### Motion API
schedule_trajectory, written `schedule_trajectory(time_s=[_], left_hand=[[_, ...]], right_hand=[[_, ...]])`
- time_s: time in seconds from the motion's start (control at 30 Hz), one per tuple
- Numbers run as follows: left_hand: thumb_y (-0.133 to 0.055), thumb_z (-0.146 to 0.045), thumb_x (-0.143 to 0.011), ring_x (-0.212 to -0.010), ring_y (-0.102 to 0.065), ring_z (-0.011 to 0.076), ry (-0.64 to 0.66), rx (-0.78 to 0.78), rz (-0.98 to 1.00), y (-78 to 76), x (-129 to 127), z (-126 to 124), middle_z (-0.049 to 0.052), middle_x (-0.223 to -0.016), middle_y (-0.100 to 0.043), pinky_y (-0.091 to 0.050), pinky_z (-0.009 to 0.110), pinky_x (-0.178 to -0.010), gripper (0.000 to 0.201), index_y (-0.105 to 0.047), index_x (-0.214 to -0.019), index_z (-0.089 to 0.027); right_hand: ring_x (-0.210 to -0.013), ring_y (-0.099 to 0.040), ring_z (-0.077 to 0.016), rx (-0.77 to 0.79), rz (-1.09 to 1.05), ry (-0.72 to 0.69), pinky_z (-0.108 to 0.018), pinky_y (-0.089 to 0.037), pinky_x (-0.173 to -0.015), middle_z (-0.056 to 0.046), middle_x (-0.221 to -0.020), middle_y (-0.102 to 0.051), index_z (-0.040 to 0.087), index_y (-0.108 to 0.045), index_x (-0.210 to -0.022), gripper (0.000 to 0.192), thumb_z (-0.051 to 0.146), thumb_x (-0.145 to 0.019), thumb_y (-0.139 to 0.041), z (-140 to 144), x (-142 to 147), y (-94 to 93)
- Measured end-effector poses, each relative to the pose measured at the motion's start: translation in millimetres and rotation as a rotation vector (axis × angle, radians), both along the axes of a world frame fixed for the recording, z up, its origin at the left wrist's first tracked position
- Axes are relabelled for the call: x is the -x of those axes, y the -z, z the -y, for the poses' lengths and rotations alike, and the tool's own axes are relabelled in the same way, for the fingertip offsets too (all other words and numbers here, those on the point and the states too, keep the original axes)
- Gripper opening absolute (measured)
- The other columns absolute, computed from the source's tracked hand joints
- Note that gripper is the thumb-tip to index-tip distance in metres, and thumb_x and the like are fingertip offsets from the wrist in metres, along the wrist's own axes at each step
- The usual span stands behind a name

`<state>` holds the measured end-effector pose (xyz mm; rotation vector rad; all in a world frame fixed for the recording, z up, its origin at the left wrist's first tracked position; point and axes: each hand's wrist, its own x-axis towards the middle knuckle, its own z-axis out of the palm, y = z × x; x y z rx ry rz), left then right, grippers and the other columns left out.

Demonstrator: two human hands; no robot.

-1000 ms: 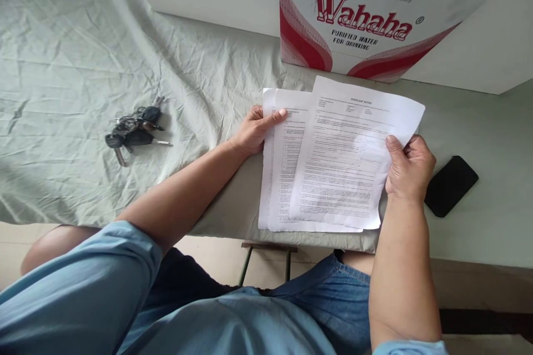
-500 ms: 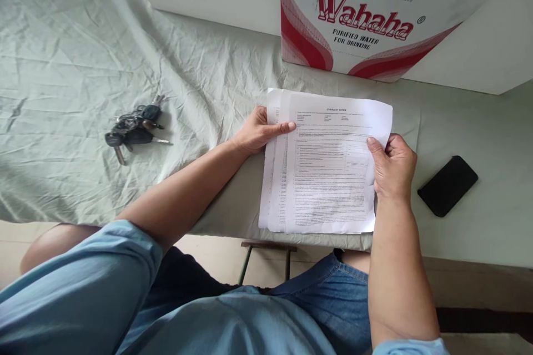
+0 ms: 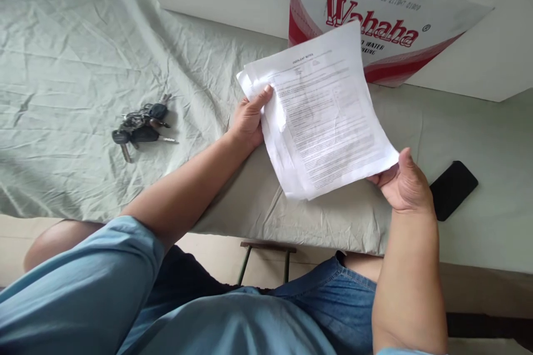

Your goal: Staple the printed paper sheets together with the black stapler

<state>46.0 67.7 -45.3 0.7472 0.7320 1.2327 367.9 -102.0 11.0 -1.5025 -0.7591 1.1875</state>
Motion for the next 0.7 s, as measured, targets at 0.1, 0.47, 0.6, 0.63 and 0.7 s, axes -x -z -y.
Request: schedule_trajectory(time_s=[0.1,0.47,0.6,0.63,0.7], left_hand=[[-0.093,-0.091,-0.073,-0.162,-0.061,0.0418,0.061,0.002,-0.047,1.3,0.5,-8.6,0.006,-0.118,-0.092,-0.052,0.063,-0.133,0.075,-0.083,-0.117,-0.032],[-0.099,-0.085,-0.073,-0.149,-0.076,0.0442,0.185,-0.221,-0.097,-9.1,10.7,-0.3,0.010,-0.125,-0.089,-0.068,0.056,-0.118,0.081,-0.083,-0.124,-0.024],[-0.097,-0.089,-0.073,-0.143,-0.080,0.0455,0.268,-0.264,-0.185,-12.8,28.0,-7.7,0.006,-0.117,-0.089,-0.072,0.058,-0.109,0.074,-0.087,-0.113,-0.028],[-0.100,-0.087,-0.070,-0.139,-0.081,0.0456,0.293,-0.273,-0.221,-13.1,31.7,-9.6,0.006,-0.115,-0.089,-0.072,0.059,-0.108,0.073,-0.087,-0.111,-0.027],[-0.109,-0.076,-0.063,-0.130,-0.085,0.0461,0.352,-0.288,-0.304,-12.6,37.1,-12.6,0.008,-0.108,-0.089,-0.073,0.060,-0.107,0.071,-0.088,-0.105,-0.024]], right_hand=[[-0.102,-0.088,-0.0332,-0.011,-0.058,0.046,-0.046,-0.078,-0.079,-0.009,-0.116,-0.091,0.031,-0.083,-0.109,0.079,0.093,-0.064,-0.096,0.2,8.7,7.9],[-0.162,-0.061,-0.0486,-0.671,0.370,0.248,-0.080,-0.051,-0.132,-0.010,-0.160,-0.073,0.034,-0.084,-0.131,0.087,0.056,-0.053,-0.113,-9.9,15.6,-8.7],[-0.171,-0.050,-0.0514,-0.683,0.409,0.075,-0.085,-0.050,-0.131,-0.006,-0.173,-0.062,0.044,-0.079,-0.141,0.108,0.064,-0.041,-0.115,-3.4,-7.2,-24.2],[-0.171,-0.050,-0.0502,-0.655,0.407,0.061,-0.084,-0.049,-0.132,-0.006,-0.173,-0.062,0.045,-0.078,-0.143,0.110,0.061,-0.040,-0.115,-1.6,-7.3,-24.2],[-0.169,-0.052,-0.0484,-0.608,0.406,0.086,-0.082,-0.048,-0.134,-0.007,-0.171,-0.064,0.043,-0.077,-0.144,0.110,0.055,-0.041,-0.116,1.9,-2.5,-21.4]])
